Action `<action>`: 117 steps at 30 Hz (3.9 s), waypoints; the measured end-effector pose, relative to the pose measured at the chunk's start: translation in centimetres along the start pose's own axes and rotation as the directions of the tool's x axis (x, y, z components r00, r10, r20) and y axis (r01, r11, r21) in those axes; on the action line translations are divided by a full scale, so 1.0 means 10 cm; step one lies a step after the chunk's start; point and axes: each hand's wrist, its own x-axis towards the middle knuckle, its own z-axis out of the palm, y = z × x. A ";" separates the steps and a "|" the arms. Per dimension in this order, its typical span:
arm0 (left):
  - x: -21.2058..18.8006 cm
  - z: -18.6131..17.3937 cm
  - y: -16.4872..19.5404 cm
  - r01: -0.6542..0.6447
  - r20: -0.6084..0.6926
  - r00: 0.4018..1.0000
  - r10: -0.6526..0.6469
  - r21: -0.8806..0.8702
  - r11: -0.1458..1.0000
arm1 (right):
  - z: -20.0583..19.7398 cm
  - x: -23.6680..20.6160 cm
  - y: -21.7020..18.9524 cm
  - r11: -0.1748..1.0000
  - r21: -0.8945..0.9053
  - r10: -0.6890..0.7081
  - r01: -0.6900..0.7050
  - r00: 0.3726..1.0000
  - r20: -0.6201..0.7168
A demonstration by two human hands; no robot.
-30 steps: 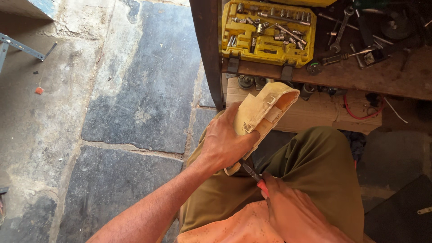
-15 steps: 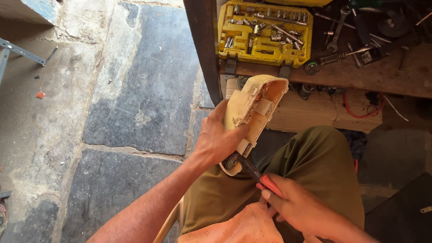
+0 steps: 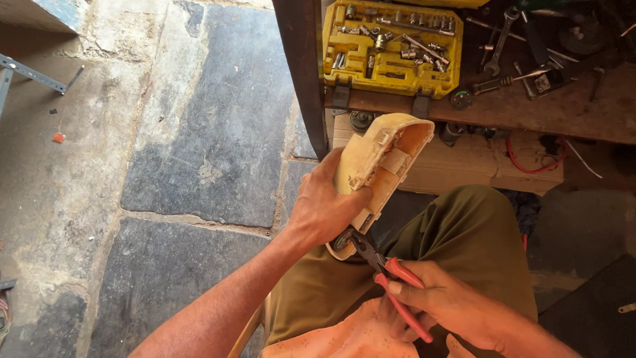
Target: The person uses pliers to cut and adjust wires inside a beige plastic housing held on their lap. They repeatedly reposition the housing and manipulate internal components throughout the clip.
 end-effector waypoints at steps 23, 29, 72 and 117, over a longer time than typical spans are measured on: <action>0.13 -0.05 -0.17 -0.004 -0.111 0.993 -0.029 -0.285 0.958 | 0.07 -0.14 -0.09 0.921 -0.376 -0.195 0.097 0.953 -0.232; 0.16 -0.02 -0.21 -0.038 -0.130 0.992 -0.001 -0.302 0.953 | 0.03 -0.09 -0.02 0.937 -0.302 -0.183 0.178 0.983 0.011; 0.18 -0.08 -0.29 -0.108 -0.146 0.987 0.067 -0.291 0.951 | 0.04 0.14 0.11 0.899 -0.395 -0.252 0.187 0.960 -0.119; 0.00 0.07 -0.10 -0.017 -0.215 0.976 -0.020 -0.165 0.986 | 0.22 0.09 0.20 0.043 -0.959 -0.775 -0.281 0.596 -0.209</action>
